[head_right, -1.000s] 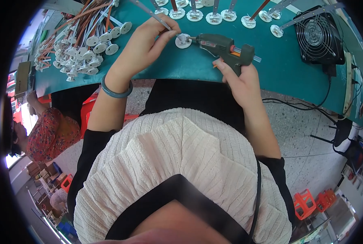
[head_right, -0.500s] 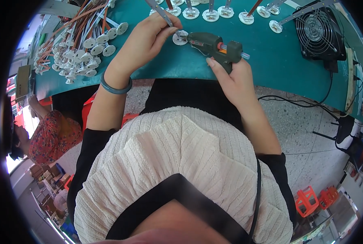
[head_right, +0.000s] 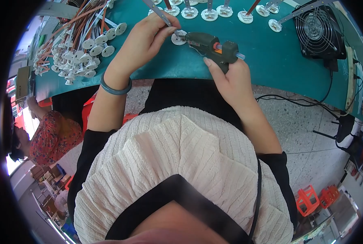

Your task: Applying hot glue to circular bases to attach LED strips and wires on an assembly line.

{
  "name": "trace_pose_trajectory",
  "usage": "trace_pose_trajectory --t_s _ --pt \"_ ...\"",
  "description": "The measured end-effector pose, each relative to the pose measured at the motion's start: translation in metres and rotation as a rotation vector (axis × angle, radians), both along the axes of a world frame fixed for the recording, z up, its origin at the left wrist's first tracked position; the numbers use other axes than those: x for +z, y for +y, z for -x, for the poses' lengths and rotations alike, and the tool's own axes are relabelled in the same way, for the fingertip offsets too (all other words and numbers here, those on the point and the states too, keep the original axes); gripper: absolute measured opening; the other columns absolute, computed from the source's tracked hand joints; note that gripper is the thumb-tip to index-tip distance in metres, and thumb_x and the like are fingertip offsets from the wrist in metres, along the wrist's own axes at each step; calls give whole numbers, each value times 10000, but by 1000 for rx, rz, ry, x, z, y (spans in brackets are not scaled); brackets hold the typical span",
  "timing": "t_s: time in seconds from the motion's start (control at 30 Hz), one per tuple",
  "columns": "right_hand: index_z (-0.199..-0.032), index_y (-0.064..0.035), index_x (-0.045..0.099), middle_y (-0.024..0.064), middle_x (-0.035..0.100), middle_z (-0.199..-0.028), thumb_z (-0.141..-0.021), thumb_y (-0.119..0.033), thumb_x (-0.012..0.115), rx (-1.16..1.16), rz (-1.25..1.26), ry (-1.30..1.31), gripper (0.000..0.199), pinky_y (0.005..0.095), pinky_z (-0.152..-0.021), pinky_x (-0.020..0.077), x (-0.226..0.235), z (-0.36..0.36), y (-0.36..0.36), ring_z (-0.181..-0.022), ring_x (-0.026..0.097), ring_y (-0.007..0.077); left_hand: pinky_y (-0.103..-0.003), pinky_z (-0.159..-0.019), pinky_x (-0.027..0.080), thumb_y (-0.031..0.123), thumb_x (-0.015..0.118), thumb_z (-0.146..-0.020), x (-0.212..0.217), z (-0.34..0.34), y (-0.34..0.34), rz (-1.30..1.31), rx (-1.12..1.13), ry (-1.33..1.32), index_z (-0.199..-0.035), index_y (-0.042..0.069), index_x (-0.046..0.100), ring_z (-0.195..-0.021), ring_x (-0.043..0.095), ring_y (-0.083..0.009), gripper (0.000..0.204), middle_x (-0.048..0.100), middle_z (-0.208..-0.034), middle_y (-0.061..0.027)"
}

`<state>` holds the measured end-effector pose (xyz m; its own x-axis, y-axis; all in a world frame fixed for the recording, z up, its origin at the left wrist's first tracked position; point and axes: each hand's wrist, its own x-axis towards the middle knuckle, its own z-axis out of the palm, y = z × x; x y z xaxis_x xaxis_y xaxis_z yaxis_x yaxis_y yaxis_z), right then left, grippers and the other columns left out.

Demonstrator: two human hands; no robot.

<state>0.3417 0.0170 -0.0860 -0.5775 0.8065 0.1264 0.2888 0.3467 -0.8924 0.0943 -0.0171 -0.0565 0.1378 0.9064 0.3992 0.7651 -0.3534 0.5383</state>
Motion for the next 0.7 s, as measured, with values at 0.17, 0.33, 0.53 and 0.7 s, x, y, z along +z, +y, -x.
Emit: trace_pose_trajectory --t_s 0.17,0.33,0.53,0.7 --pt "-993 15 662 30 640 -789 -911 -159 684 -1 -11 5 193 268 -653 458 -1 0 1 -711 571 104 -397 -768 503 73 583 -924 -1 -2 0 -43 -9 -31 -992 10 629 -866 628 -344 103 617 -924 -159" --pt "-976 10 656 16 618 -763 -913 -161 685 -10 13 15 184 260 -624 442 -3 0 1 -686 554 95 -399 -761 500 73 582 -923 1 -1 -1 -41 -10 -39 -984 5 629 -859 626 -344 103 612 -914 -163" --pt "-973 10 649 1 596 -736 -911 -161 685 -19 -30 33 185 258 -609 424 -2 4 1 -659 517 86 -399 -763 497 69 581 -921 1 -1 0 -6 -5 -72 -982 4 631 -859 623 -345 102 612 -910 -163" --pt "-972 9 650 12 604 -750 -910 -165 687 -35 -7 5 189 268 -628 433 2 5 1 -683 525 96 -395 -772 498 69 581 -920 2 -2 0 -16 -5 -78 -973 3 636 -867 623 -344 100 616 -909 -164"
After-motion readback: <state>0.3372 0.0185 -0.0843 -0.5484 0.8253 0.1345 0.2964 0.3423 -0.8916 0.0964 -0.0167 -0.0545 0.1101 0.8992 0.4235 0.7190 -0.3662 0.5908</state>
